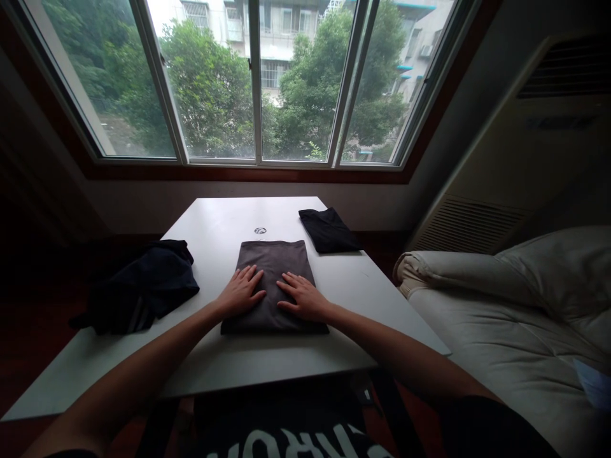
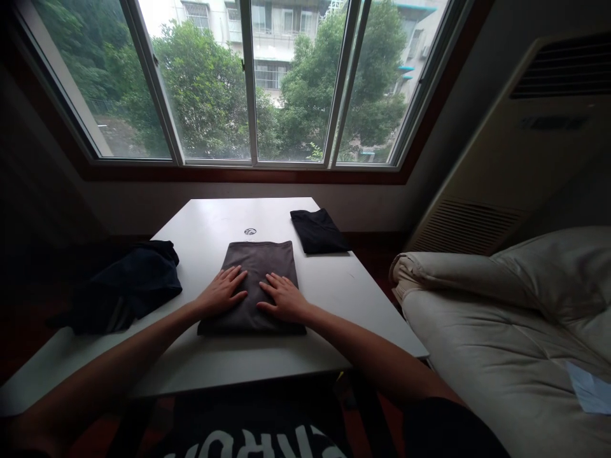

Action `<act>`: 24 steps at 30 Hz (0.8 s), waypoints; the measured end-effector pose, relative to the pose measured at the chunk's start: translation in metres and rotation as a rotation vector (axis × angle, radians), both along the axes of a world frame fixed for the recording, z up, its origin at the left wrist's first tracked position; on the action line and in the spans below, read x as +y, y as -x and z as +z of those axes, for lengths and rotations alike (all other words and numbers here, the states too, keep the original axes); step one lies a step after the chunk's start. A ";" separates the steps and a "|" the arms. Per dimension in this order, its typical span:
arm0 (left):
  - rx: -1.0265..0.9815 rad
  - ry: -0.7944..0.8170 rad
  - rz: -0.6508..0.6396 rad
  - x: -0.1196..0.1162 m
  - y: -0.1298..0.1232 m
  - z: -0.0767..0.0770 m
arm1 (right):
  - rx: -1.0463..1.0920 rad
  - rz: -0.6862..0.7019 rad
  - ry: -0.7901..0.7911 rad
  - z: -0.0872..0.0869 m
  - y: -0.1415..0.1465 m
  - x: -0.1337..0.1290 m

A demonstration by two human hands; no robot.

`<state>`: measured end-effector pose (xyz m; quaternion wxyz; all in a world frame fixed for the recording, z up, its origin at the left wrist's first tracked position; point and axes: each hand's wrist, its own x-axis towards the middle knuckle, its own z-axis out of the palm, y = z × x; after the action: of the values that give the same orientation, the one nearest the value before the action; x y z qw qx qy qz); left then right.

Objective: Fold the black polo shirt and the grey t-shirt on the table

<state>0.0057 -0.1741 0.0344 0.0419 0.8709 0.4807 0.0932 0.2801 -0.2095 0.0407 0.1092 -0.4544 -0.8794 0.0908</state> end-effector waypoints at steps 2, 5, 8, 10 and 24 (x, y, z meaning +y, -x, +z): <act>-0.055 -0.087 -0.072 -0.016 -0.011 0.005 | 0.006 -0.086 -0.022 -0.003 -0.007 0.019; -0.089 -0.123 -0.282 -0.038 -0.027 0.014 | 0.005 -0.191 -0.028 -0.009 -0.016 0.051; -0.034 -0.033 -0.578 -0.054 -0.038 0.021 | 0.013 -0.250 0.018 -0.011 -0.022 0.077; -0.004 0.018 -0.704 -0.060 -0.044 0.026 | 0.015 -0.283 0.042 -0.012 -0.023 0.088; -0.123 0.038 -0.671 -0.038 -0.030 0.030 | 0.156 -0.225 -0.065 -0.036 -0.046 0.103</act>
<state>0.0354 -0.2122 0.0647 0.1156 0.9723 0.1655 0.1177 0.3260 -0.1060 0.0052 0.2014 -0.5379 -0.8142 0.0843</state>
